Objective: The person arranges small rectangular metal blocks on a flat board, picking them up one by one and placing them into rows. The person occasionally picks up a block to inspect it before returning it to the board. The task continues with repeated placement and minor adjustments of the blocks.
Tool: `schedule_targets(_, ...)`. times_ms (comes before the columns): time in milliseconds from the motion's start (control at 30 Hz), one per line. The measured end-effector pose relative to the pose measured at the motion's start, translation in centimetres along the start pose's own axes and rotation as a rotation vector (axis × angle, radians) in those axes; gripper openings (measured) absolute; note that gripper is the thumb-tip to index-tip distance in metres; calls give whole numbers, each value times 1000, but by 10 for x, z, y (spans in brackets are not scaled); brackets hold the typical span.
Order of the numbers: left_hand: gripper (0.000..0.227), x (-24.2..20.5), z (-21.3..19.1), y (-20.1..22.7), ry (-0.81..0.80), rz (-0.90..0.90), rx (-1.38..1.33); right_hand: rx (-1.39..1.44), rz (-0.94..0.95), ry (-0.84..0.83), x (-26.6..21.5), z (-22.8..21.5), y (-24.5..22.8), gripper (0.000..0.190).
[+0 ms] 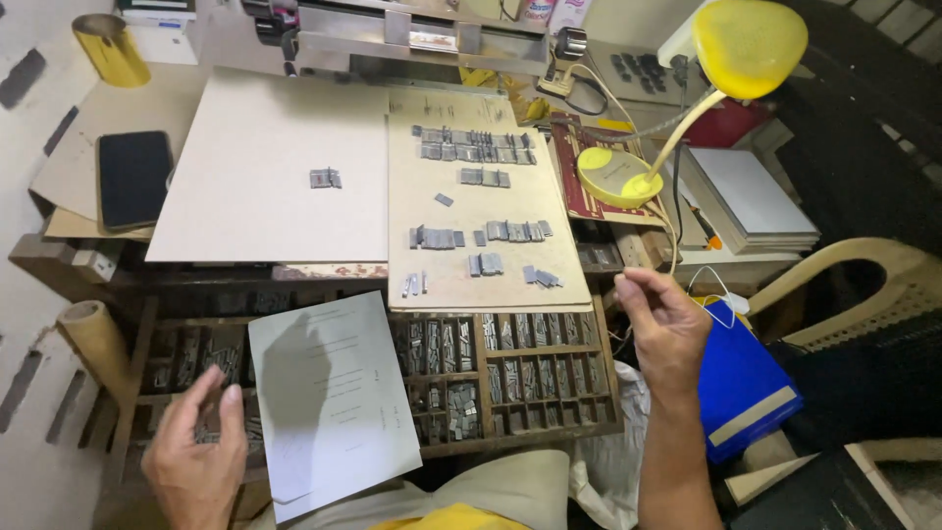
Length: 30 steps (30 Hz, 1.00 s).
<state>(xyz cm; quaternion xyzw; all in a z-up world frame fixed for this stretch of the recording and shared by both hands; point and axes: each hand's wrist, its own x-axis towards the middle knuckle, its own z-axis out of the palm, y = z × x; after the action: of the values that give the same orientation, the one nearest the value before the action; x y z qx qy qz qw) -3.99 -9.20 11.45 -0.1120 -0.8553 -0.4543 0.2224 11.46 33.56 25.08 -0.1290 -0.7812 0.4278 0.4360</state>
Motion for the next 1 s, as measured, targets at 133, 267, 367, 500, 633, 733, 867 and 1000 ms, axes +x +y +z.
schedule_targets(133,28,43,-14,63,57,253,56,-167,-146,-92,29,14,-41,12)
schedule_targets(267,25,83,-14,122,-23,531,-90,-254,-147,-265,50,25,-58,17)
schedule_targets(367,26,116,6,142,-149,663,-131,-280,-190,-329,62,33,-68,16)
schedule_targets(500,15,155,42,171,-301,590,-306,-300,-334,-286,83,43,-55,15)
schedule_targets(633,17,185,63,201,-529,604,-191,-341,-302,-295,101,50,-35,13)
schedule_targets(733,18,199,100,205,-640,587,-24,-414,-289,-328,113,56,-22,13)
schedule_targets(867,25,210,132,209,-642,675,118,-421,-242,-384,125,71,-13,15)
schedule_targets(1000,32,216,134,221,-731,701,199,-444,-126,-452,135,85,-10,18)
